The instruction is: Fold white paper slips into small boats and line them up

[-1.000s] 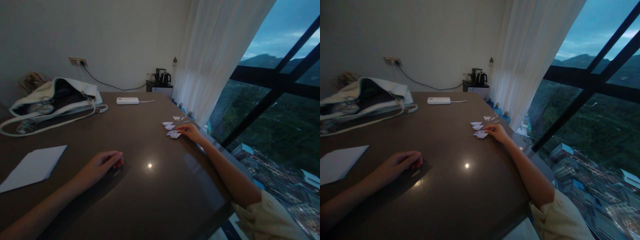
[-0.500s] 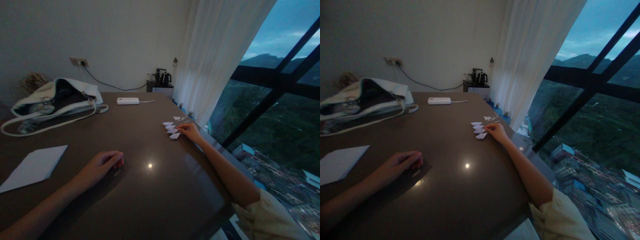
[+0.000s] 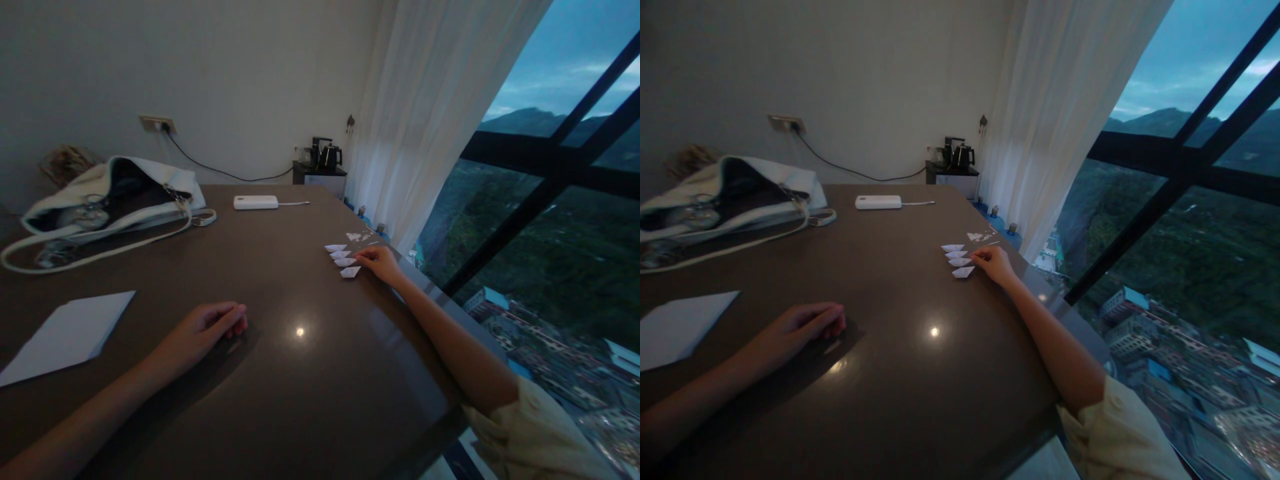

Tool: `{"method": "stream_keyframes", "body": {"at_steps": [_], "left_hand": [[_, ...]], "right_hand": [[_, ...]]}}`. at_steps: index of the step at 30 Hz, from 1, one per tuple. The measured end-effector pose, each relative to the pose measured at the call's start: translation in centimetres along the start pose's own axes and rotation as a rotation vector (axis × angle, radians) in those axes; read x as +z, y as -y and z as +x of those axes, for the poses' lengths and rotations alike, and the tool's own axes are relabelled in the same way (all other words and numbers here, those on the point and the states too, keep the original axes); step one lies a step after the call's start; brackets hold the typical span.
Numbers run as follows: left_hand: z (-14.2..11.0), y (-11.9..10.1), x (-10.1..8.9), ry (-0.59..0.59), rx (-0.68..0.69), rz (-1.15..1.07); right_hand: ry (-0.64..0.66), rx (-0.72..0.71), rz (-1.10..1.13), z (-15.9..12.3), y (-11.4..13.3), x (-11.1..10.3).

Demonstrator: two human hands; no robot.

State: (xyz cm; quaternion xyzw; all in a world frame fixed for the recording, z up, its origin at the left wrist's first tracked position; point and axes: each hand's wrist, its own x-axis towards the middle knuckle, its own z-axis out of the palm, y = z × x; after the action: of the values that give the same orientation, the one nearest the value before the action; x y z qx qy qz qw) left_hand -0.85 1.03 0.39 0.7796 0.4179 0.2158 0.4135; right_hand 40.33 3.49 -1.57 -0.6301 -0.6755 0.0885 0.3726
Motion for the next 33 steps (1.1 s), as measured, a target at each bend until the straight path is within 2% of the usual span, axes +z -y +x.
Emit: {"method": "stream_keyframes", "body": {"at_steps": [6,10,14,21,33], "left_hand": [[0.1,0.1,-0.1,0.013,-0.003,0.023],[0.0,0.0,-0.1,0.018,-0.018,0.014],[-0.1,-0.2,-0.2,0.005,-0.013,0.021],[0.0,-0.5,-0.2,0.014,0.004,0.013],[-0.1,-0.3,-0.1,0.001,0.005,0.026]], "right_hand": [[-0.014,-0.030,-0.053,-0.2,1.0,-1.3],[0.156,-0.130,-0.042,-1.0,2.3,-3.0],[0.267,-0.197,-0.030,-1.4,2.7,-3.2],[0.283,-0.238,-0.035,-1.2,1.8,-2.4],[0.251,-0.256,-0.073,-1.0,1.5,-2.5]]}}
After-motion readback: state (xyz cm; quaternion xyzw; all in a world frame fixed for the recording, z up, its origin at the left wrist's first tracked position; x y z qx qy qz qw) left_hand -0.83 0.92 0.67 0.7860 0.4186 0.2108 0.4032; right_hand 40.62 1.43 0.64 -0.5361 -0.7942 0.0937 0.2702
